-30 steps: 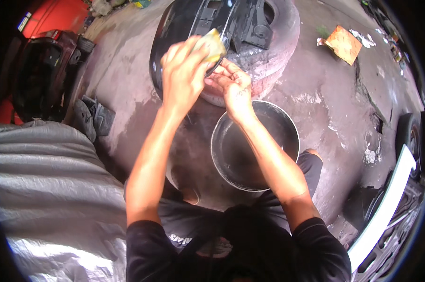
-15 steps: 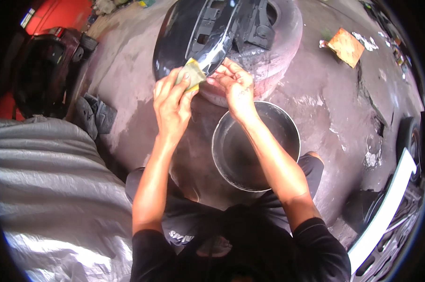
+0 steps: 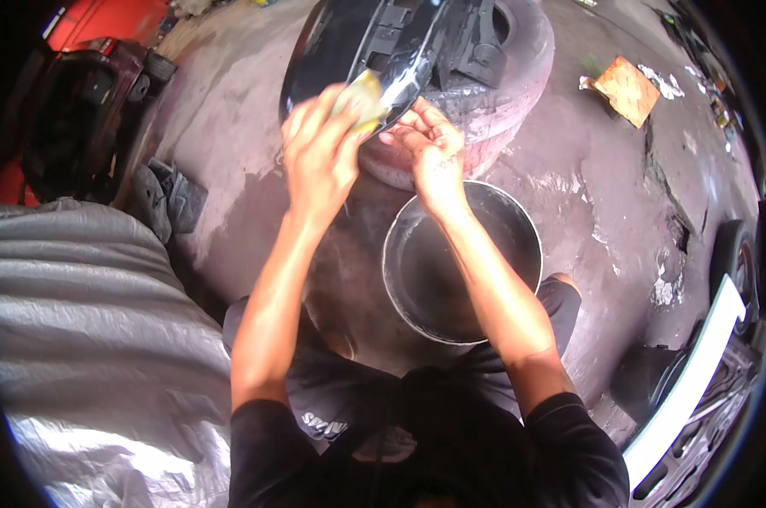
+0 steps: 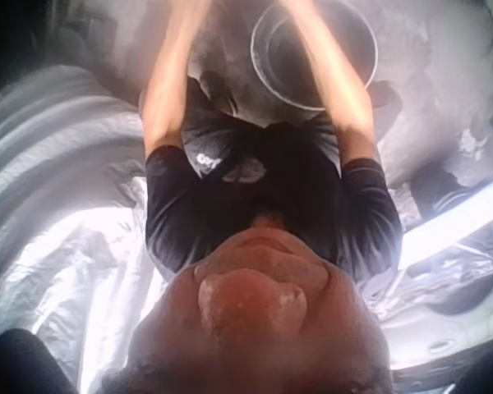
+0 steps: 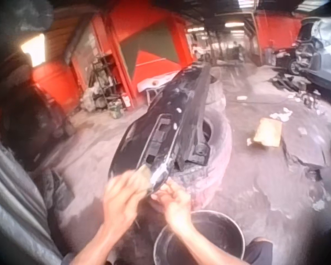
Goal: The person sits on the floor and uses a sanding block to wet-sand a black car bumper resting on a tire. They repeatedly dip the sanding block into a bucket of water and rub it along the bumper's surface.
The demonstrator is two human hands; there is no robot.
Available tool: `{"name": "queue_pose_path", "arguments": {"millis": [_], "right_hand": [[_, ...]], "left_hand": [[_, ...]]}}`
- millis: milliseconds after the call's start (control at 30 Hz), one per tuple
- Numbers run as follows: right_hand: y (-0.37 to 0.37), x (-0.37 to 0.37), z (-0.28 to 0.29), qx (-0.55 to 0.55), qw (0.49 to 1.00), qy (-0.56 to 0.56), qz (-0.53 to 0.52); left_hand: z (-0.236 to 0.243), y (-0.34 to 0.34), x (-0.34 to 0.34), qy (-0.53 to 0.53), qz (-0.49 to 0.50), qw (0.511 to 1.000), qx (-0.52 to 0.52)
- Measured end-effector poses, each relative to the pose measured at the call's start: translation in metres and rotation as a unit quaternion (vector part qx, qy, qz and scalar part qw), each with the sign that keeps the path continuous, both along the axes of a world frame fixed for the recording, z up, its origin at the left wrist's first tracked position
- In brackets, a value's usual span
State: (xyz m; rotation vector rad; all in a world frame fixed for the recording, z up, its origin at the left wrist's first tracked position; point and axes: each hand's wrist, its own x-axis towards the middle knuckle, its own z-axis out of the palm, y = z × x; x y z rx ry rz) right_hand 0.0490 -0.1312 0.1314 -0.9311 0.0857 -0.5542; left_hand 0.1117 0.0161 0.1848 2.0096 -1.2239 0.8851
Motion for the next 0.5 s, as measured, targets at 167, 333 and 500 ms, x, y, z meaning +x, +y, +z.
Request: {"name": "queue_pose_path", "arguments": {"millis": [167,333,500], "right_hand": [[-0.001,0.0,-0.001,0.02,1.0,-0.001,0.002],[0.0,-0.002,-0.005,-0.033,0.999,-0.001,-0.013],[0.002,0.004,-0.007,-0.021,1.0,-0.005,-0.008]], "left_hand": [[0.017,-0.014,0.01,0.003,-0.008,0.999,0.035],[-0.012,0.014,-0.007,0.02,0.014,1.0,0.006],[0.03,-0.041,0.013,-0.021,-0.015,0.999,0.046]]}}
